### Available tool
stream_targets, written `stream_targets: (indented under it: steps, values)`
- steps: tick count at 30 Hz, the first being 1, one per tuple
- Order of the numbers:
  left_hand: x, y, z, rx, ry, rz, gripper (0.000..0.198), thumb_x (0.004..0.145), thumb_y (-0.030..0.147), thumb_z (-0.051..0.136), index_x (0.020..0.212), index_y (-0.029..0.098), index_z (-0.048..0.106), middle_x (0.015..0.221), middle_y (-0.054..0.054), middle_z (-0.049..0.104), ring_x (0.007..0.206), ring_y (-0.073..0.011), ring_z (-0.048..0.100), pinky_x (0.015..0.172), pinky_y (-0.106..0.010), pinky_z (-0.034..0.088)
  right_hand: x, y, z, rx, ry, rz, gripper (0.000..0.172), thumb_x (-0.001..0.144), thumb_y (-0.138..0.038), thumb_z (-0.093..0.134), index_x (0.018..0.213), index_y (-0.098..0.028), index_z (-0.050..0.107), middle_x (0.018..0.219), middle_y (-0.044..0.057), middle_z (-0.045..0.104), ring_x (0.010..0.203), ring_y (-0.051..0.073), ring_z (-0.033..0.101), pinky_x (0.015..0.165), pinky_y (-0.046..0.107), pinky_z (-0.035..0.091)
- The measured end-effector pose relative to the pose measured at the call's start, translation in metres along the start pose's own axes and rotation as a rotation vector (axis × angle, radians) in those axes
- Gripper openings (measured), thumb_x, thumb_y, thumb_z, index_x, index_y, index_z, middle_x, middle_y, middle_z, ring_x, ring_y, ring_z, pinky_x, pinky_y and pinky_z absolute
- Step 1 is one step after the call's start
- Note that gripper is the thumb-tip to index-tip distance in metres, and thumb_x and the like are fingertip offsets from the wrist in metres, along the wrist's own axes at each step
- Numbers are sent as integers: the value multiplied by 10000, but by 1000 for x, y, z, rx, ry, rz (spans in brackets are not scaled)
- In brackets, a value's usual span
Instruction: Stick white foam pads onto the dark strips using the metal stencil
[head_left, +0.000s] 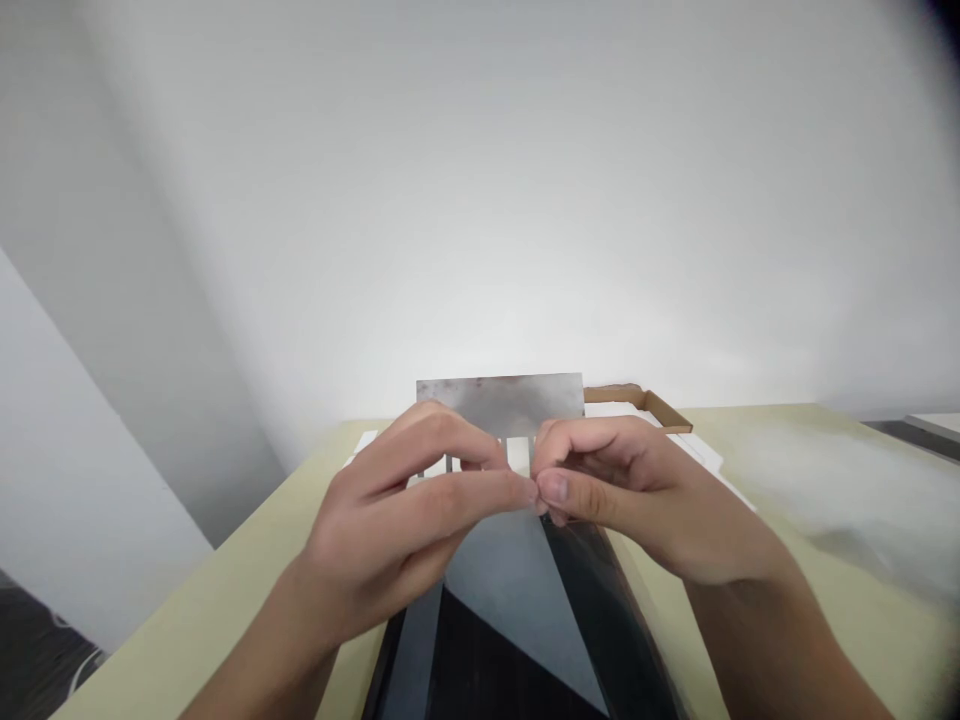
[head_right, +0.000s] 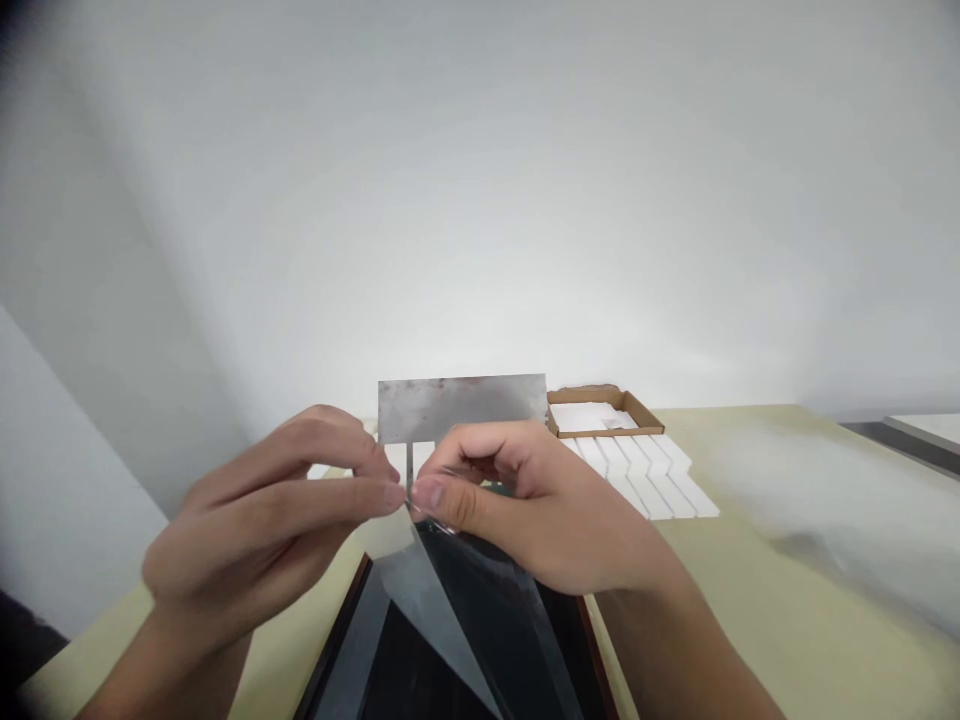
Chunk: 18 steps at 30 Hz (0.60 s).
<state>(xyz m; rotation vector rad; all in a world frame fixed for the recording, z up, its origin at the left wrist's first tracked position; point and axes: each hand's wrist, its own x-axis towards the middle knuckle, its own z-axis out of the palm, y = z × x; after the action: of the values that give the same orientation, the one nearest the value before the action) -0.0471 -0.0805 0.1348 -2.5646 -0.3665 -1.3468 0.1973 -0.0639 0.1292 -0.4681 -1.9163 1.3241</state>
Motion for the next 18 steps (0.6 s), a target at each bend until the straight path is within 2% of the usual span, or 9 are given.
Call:
stream_targets:
  steps: [4, 9, 12, 15, 18]
  values:
    - [2, 3, 0, 24, 2, 9, 436, 886, -135, 574, 1144, 194, 695, 998, -46, 675, 859, -170, 607, 711, -353, 499, 2, -2, 2, 77, -13, -19, 255, 1012, -393, 735, 869, -182, 716, 748, -3, 594, 722, 120, 510, 651, 271, 392]
    - [6, 5, 1, 36, -22, -26, 417, 907, -137, 504, 1082, 221, 627, 979, -24, 650, 857, -150, 602, 701, -332, 510, 2, -3, 3, 68, -9, -39, 238, 1017, -373, 731, 882, -179, 698, 745, -4, 586, 707, 119, 506, 633, 272, 390]
    - [5, 5, 1, 58, 2, -20, 412, 910, -139, 494, 1066, 217, 628, 1057, -35, 598, 931, -145, 611, 733, -327, 524, -2, -5, 1, 58, 7, -51, 237, 1074, -374, 646, 928, -188, 670, 767, -3, 625, 726, 119, 575, 692, 280, 447]
    - [2, 7, 2, 113, 42, -34, 432, 897, -136, 495, 1041, 239, 656, 1151, -43, 557, 1015, -164, 616, 782, -350, 538, -10, -7, 0, 19, 25, -73, 222, 1113, -362, 580, 962, -206, 629, 701, -38, 619, 636, 98, 595, 713, 288, 475]
    - [-1, 11, 2, 179, 73, -51, 456, 882, -135, 511, 1009, 269, 681, 1178, -30, 559, 1028, -173, 617, 788, -366, 539, -18, -9, -2, -19, 86, -103, 238, 1122, -378, 559, 945, -223, 597, 641, -71, 554, 536, 80, 533, 648, 284, 451]
